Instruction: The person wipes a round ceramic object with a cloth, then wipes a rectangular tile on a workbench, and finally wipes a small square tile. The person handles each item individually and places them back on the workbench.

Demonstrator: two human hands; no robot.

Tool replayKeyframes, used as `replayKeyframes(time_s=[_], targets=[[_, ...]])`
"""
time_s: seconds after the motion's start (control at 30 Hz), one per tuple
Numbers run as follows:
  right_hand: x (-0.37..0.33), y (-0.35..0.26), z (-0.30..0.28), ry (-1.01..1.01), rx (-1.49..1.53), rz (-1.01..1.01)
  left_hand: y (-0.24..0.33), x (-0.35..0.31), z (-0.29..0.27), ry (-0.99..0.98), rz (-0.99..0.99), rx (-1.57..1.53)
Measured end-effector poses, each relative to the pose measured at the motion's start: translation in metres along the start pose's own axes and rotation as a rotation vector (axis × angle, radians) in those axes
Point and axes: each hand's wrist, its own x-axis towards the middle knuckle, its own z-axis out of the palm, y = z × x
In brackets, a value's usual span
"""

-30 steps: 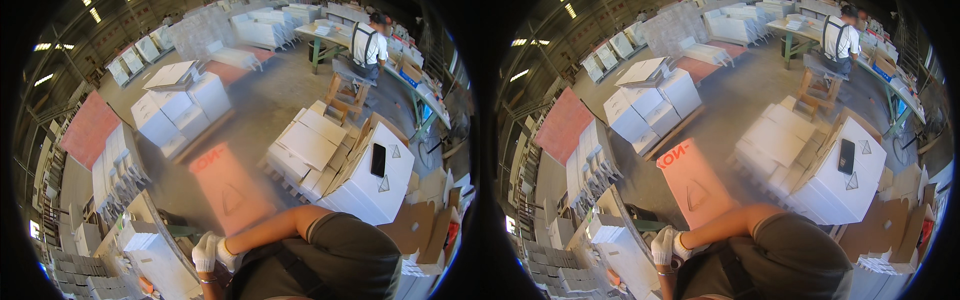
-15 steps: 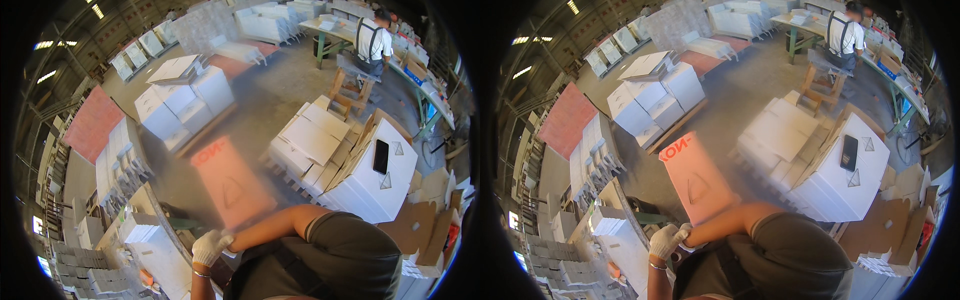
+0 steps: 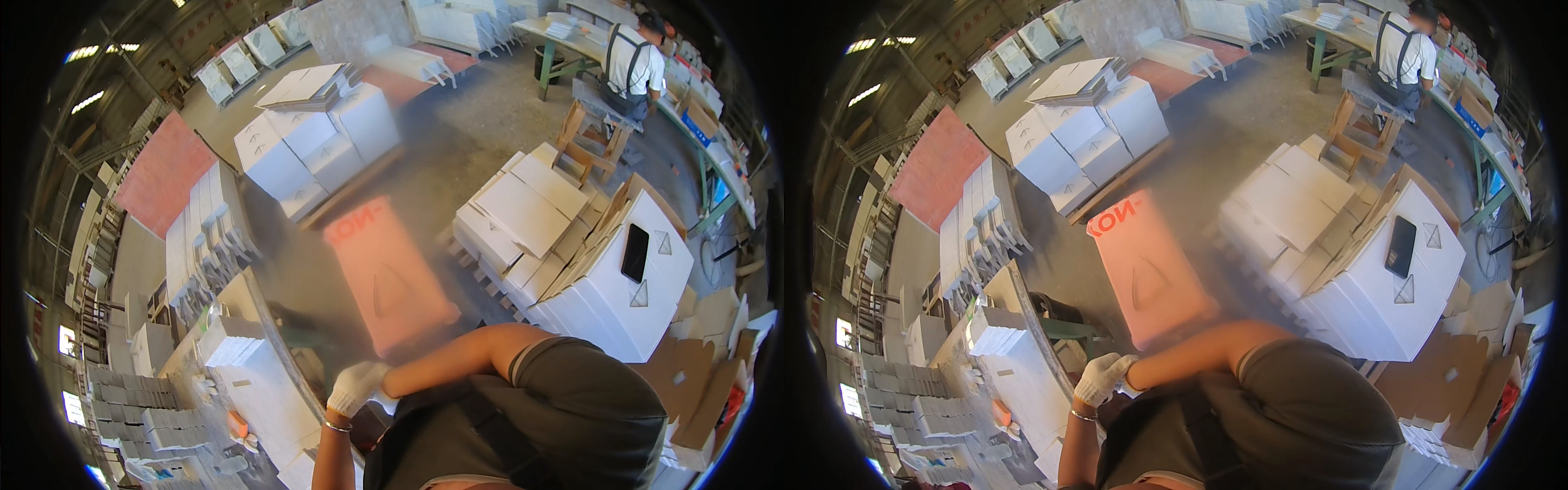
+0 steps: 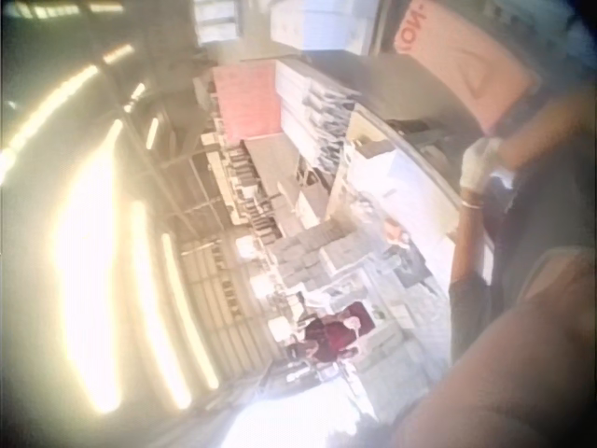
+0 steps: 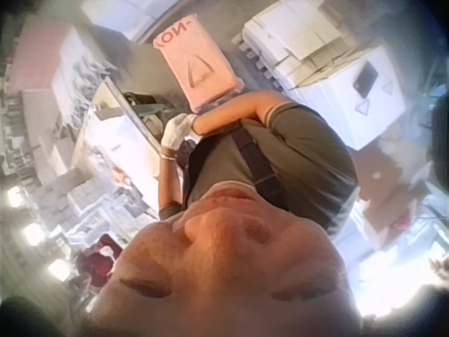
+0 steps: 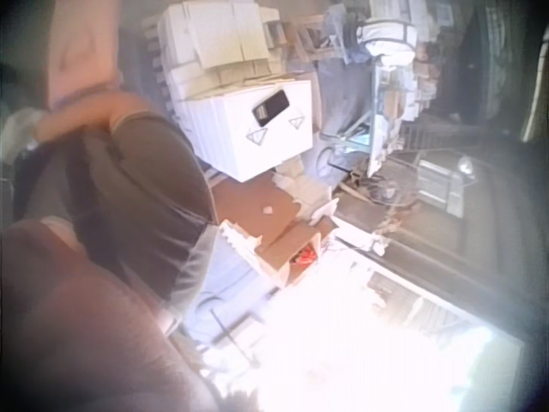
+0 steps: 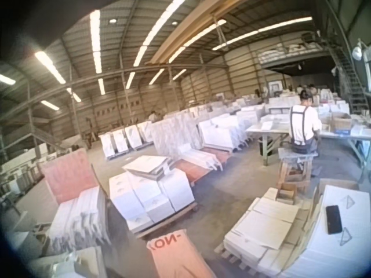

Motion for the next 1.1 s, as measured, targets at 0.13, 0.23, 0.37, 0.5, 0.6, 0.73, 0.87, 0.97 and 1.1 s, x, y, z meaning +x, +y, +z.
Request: replayKeyframes(time_s=[0.13, 0.23, 0.37, 0.5, 0.6, 0.73, 0.87, 0.97, 1.1], targets=[[0.000, 0.000, 0.002, 0.012, 0.002, 0.000, -0.010, -0.003, 0.001, 0.072, 0.012, -0.108], [0.000, 0.001, 0.002, 0.027, 0.001, 0.002, -0.007, 0.000, 0.004, 0.126, 0.032, -0.264], [0.001, 0.004, -0.001, 0.054, -0.002, 0.014, 0.016, -0.003, 0.007, 0.174, 0.010, -0.328], [0.002, 0.008, -0.002, 0.075, -0.004, 0.025, 0.038, -0.005, 0.010, 0.181, -0.190, -0.470], [0.002, 0.010, 0.000, 0.095, -0.008, 0.030, 0.046, 0.001, 0.013, 0.200, -0.173, -0.354], [0.002, 0.012, 0.005, 0.136, -0.013, 0.040, 0.051, 0.008, 0.017, 0.185, -0.072, -0.117], [0.005, 0.015, 0.007, 0.191, -0.031, 0.058, 0.049, 0.014, 0.019, 0.136, -0.162, 0.041], [0.009, 0.020, 0.006, 0.257, -0.058, 0.091, 0.045, 0.018, 0.022, 0.215, -0.136, 0.421], [0.015, 0.020, -0.003, 0.361, -0.088, 0.157, 0.042, 0.019, 0.026, 0.340, 0.147, 0.503]])
